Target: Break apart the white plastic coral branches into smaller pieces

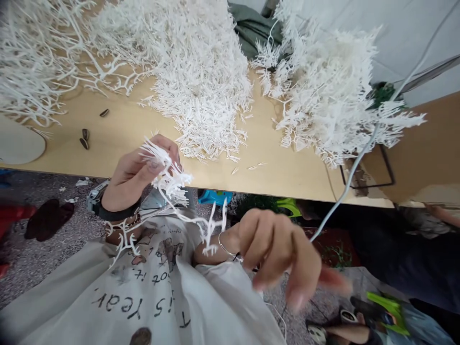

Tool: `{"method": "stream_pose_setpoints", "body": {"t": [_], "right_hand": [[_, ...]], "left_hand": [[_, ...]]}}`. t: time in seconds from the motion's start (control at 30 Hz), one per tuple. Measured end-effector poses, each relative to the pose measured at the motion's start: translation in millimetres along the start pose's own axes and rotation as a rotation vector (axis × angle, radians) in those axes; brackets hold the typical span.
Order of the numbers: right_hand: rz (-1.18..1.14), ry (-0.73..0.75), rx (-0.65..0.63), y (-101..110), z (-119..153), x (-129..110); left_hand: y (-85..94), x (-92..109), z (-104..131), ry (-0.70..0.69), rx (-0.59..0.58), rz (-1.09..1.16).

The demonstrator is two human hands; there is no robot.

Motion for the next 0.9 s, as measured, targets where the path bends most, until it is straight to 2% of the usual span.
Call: {"method": "stream_pose_setpoints", "body": {"t": [0.07, 0.1, 0.13, 0.2, 0.33, 0.4, 0.5, 0.7, 0.83, 0.9], "right_hand": [[-0.071, 0.26, 0.247, -1.1, -23.8, 7.8], [-0.054, 0.292, 0.331, -6.6, -33.9, 11.4], [-0.003, 0.246, 0.355, -15.2, -42.6, 15.0], [0.057, 0.133, 0.344, -37.2, -54.0, 21.0], [0.07, 0.103, 0.274, -70.0, -59.5, 29.2], [0.155, 0.101, 0.241, -74.3, -59.0, 33.0], [0.236, 0.107, 0.243, -73.7, -57.7, 35.8], [0.14, 0.115, 0.328, -83.2, -58.4, 26.8], [0.053, 0.054, 0.284, -88.1, -58.5, 25.5], [0.061, 0.072, 0.285, -84.7, -56.9, 24.6]], "left_hand": [[-1.5, -0.3, -0.4, -0.014, -0.062, 0.005], [-3.1, -0.9, -0.8, -0.019, -0.084, 0.003], [-5.0, -1.7, -1.5, -0.027, -0.099, -0.003], [-8.7, -3.4, -3.1, -0.041, -0.11, -0.026], [-9.5, -6.8, -5.5, -0.056, -0.013, -0.084], [-6.6, -8.8, -5.1, -0.043, 0.031, -0.119], [-2.7, -12.0, -3.1, -0.016, 0.033, -0.157], [-3.0, -11.6, -1.5, 0.036, 0.091, -0.197], [-1.3, -9.5, -2.6, 0.024, 0.078, -0.234], [0.6, -9.8, -3.6, -0.014, 0.087, -0.236]]}}
Point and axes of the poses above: each hand's wrist, its own z-axis away from the middle knuckle, its own y-axis out of the back of the hand, x = y × z, the point moved 1 cm from there along -z, towards the middle knuckle, and after that the axes turned 5 degrees about -y, right-handed, at the moved point
